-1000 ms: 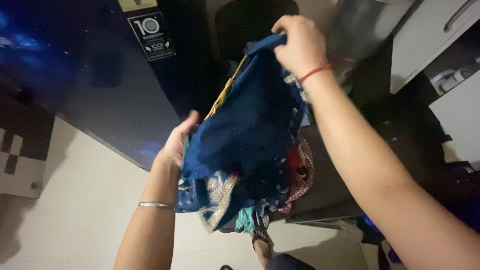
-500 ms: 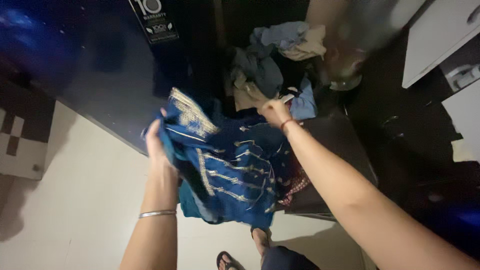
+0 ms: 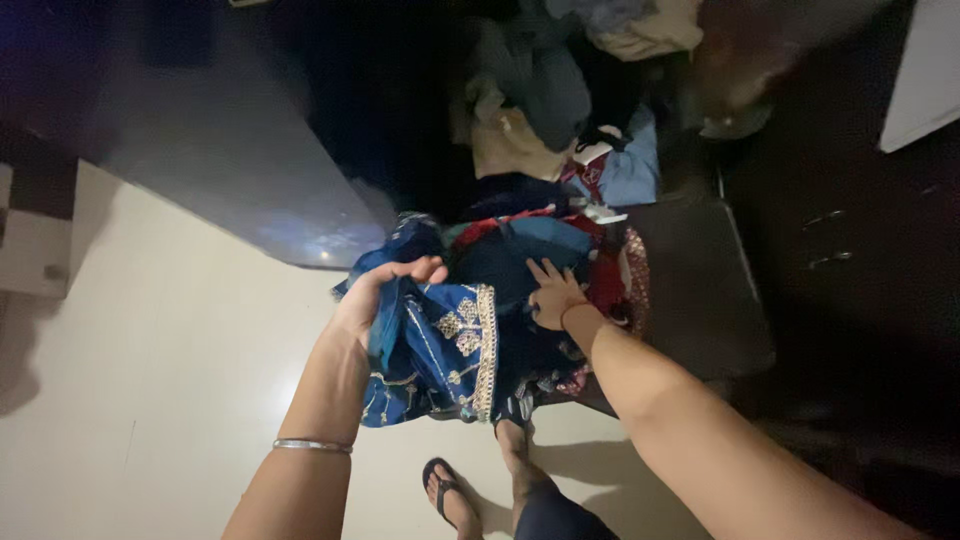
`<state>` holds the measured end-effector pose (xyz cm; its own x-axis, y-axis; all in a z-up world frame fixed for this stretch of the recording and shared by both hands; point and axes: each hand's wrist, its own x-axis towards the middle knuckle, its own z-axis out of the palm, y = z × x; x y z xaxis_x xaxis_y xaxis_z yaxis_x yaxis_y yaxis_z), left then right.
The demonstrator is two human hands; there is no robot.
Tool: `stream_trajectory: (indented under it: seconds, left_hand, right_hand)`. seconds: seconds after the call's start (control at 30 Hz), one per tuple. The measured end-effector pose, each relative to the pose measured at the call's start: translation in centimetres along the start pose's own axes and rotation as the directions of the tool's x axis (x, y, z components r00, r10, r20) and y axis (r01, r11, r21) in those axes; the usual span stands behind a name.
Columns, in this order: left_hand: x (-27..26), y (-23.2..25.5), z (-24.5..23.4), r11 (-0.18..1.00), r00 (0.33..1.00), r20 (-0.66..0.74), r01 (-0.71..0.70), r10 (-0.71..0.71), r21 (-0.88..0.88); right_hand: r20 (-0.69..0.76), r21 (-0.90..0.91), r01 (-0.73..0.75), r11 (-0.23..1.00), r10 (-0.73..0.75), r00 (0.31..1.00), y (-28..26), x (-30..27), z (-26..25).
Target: The person wipes the inside of a wardrobe shelf with a cloth, then picks up several colorful garments from a pile and hangs them on hooks inside the wardrobe. The person continues to organize the clothes by placing them on the shelf.
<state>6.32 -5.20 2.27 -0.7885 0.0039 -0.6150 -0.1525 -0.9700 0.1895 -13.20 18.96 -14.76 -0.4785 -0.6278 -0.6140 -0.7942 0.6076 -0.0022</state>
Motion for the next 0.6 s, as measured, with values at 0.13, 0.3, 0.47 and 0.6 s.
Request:
stream_trajectory:
  seconds: [0.13, 0.3, 0.47, 0.6]
  left_hand:
    - [1.6, 1.5, -3.5, 0.990, 0.986, 0.116, -0.129, 0.122, 0.051]
    - [-1.0, 4.1, -1.1, 0.869, 0.878, 0.094, -0.478, 0.469, 0.124]
    - [-3.9, 6.6, 2.0, 0.748, 0.834, 0.034, -0.511, 0.550, 0.423]
    - [-5.3, 6.9, 3.9, 0.795, 0.847, -0.265, -0.262, 0.461, 0.546]
  right_hand:
    - [0.051, -0.248, -0.021, 0.968, 0.034, 0.998, 0.4, 0.1, -0.4]
    - [-0.044, 0.019, -0.059, 0.998, 0.060, 0.997, 3.3, 1.7, -0.3]
    - [0.091, -0.075, 0.022, 0.997, -0.015, 0.996, 5.4, 4.0, -9.3]
    - [-0.121, 0.284, 0.278, 0.918, -0.253, 0.960, 5.3, -6.0, -23.8]
